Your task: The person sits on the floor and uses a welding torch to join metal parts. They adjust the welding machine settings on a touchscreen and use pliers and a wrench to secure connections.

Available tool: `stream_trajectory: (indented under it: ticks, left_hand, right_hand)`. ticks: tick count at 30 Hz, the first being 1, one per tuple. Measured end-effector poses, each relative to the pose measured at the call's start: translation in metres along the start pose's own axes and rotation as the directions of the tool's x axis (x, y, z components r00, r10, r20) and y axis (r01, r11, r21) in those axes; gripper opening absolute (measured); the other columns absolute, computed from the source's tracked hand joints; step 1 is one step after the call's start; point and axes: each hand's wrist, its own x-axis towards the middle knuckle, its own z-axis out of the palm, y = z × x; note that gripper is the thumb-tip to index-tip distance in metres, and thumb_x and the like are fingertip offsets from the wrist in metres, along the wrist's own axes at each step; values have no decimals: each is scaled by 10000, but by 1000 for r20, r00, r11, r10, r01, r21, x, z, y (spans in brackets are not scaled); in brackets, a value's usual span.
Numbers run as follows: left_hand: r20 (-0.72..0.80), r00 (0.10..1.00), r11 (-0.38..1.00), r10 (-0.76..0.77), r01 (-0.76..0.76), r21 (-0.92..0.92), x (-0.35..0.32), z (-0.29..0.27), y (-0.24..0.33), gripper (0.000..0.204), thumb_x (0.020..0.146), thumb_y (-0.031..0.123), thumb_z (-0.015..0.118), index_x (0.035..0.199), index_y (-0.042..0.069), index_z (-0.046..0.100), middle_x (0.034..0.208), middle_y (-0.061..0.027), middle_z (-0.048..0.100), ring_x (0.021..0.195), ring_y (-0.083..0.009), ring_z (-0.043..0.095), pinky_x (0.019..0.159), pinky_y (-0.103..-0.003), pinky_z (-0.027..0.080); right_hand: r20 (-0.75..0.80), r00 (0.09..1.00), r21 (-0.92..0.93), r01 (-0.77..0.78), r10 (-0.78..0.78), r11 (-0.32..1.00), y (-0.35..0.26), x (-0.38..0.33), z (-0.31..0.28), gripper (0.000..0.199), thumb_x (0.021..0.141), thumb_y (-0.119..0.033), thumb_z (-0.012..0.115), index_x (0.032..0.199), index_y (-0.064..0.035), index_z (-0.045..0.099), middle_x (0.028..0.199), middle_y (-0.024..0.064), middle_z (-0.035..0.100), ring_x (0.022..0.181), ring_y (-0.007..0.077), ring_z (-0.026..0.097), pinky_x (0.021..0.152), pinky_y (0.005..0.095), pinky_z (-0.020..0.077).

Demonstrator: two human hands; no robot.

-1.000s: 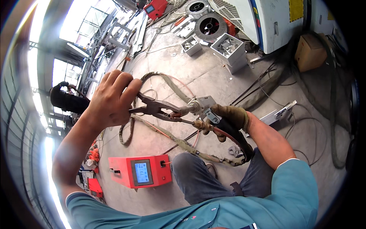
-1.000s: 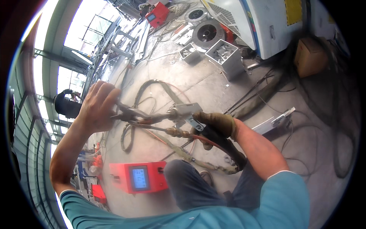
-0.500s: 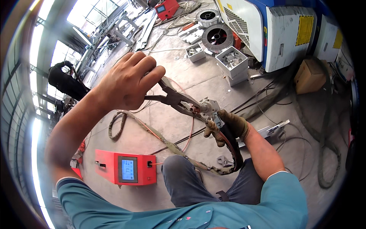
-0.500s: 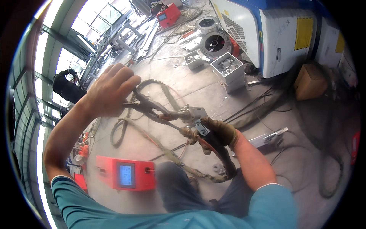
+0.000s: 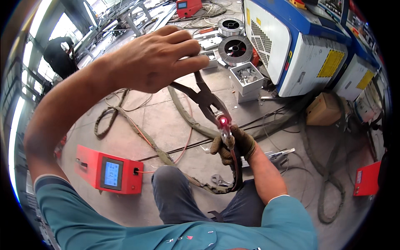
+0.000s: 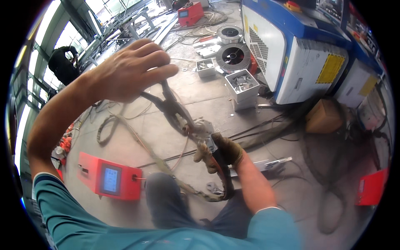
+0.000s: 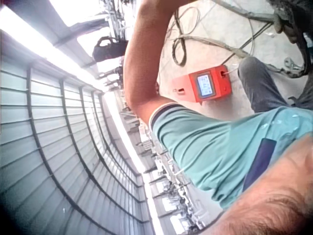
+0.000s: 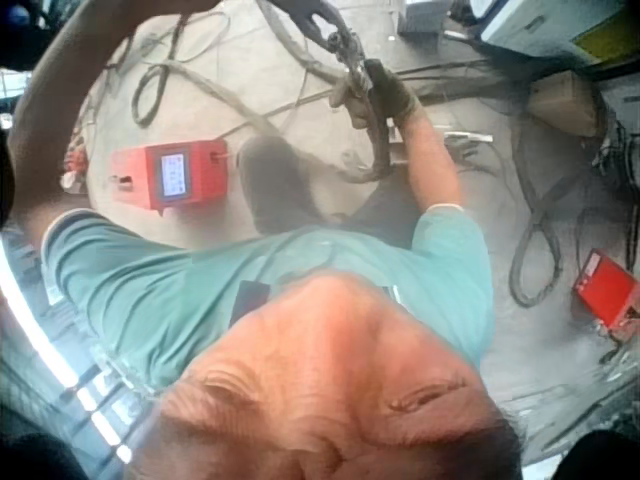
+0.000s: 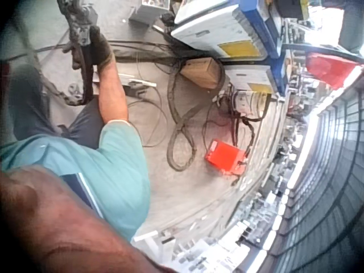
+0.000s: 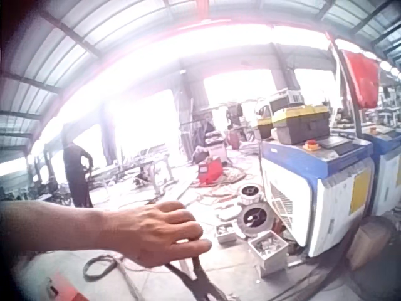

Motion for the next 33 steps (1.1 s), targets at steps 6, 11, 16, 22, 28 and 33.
stream_trajectory:
  ticks: [6, 11, 16, 22, 28, 33]
  left_hand:
    - [-9, 1000, 993, 23, -22, 114, 13, 8, -4, 580, 820, 70, 800, 1357, 127, 589, 1183, -46, 614, 1260, -225, 561, 1193, -443, 398]
    - [-53, 998, 983, 22, -11, 185, 5, 11, -2, 545, 885, 148, 734, 1405, 125, 574, 1208, -39, 597, 1313, -225, 543, 1234, -491, 356]
    - [-30, 999, 965, 12, -4, 262, 8, 13, -3, 485, 961, 205, 633, 1433, 114, 571, 1221, -34, 592, 1333, -214, 544, 1219, -531, 359]
    - [-52, 999, 981, 2, 9, 193, 4, 8, 3, 496, 973, 154, 643, 1458, 140, 544, 1191, -43, 589, 1323, -218, 565, 1206, -547, 382]
    - [-54, 999, 990, 3, 5, 143, 5, 12, 2, 579, 941, 110, 690, 1491, 148, 514, 1211, -43, 580, 1330, -224, 560, 1211, -564, 385]
    - [-73, 997, 987, 30, -18, 158, 4, 12, 3, 668, 903, 86, 739, 1521, 166, 498, 1241, -47, 567, 1360, -235, 538, 1222, -543, 382]
  right_hand:
    - [-27, 1000, -32, 1, -2, 999, 5, 0, 1, 1062, 818, -861, 621, 1199, 130, 646, 642, 29, 535, 538, 158, 486, 567, 344, 407]
    - [38, 997, 1, 70, -70, 998, 4, 0, -3, 1008, 870, -841, 574, 1206, 105, 664, 613, 53, 533, 513, 166, 473, 549, 360, 423]
    - [-88, 993, -124, 61, -72, 990, 4, -2, -5, 970, 817, -727, 726, 1214, 153, 632, 580, 55, 503, 476, 198, 491, 497, 370, 440]
    - [1, 997, -73, 82, -82, 994, 5, 7, 3, 1040, 857, -863, 540, 1144, 128, 677, 541, 45, 458, 453, 181, 424, 480, 377, 385]
    - [12, 997, -84, 82, -82, 993, 4, 4, 5, 1046, 835, -853, 593, 1151, 141, 668, 541, 56, 470, 455, 189, 433, 480, 384, 389]
    - [79, 992, -66, 101, -96, 993, 6, 11, 8, 995, 880, -809, 581, 1148, 145, 668, 547, 66, 487, 460, 193, 443, 487, 387, 395]
